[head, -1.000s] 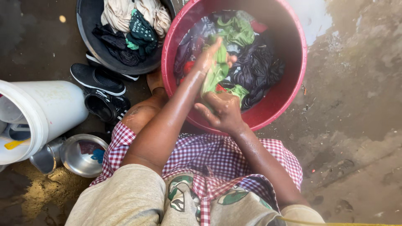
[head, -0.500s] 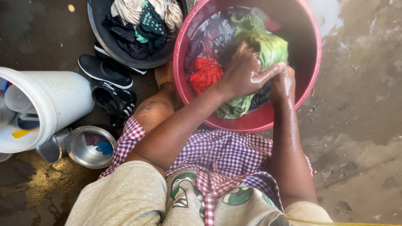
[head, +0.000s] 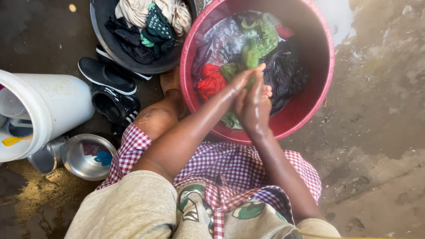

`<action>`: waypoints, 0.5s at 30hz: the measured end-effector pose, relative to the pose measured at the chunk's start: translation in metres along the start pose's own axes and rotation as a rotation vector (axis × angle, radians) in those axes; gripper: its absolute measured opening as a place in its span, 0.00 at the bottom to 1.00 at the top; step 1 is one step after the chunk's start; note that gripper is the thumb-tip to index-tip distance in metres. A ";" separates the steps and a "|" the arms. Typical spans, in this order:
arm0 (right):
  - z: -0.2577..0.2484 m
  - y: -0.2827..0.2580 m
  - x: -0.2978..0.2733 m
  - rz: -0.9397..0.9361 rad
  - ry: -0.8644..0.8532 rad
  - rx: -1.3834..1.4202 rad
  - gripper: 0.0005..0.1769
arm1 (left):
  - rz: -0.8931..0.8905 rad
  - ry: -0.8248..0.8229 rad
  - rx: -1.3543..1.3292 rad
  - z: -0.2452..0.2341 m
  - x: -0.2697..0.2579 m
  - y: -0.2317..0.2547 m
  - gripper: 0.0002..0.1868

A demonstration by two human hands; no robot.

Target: The person washes clothes by hand in a large red basin filled with soapy water, scrubbing different garments, wringing them out, and placing them into a separate black basin.

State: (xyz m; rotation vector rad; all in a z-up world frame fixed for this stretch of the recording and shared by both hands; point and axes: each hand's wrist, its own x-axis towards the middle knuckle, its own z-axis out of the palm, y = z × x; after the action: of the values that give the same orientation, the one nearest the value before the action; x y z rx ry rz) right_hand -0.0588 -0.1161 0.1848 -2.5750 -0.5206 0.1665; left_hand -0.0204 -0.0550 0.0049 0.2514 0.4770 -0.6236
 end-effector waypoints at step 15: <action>0.003 0.128 0.052 0.494 -0.124 0.571 0.33 | 0.521 0.003 0.611 0.089 -0.046 -0.022 0.14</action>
State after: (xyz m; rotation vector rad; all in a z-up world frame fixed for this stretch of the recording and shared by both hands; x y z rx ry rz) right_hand 0.0306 -0.1967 0.1170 -2.0836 0.1287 0.5583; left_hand -0.0350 -0.0816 0.1026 0.9249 0.1950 -0.2401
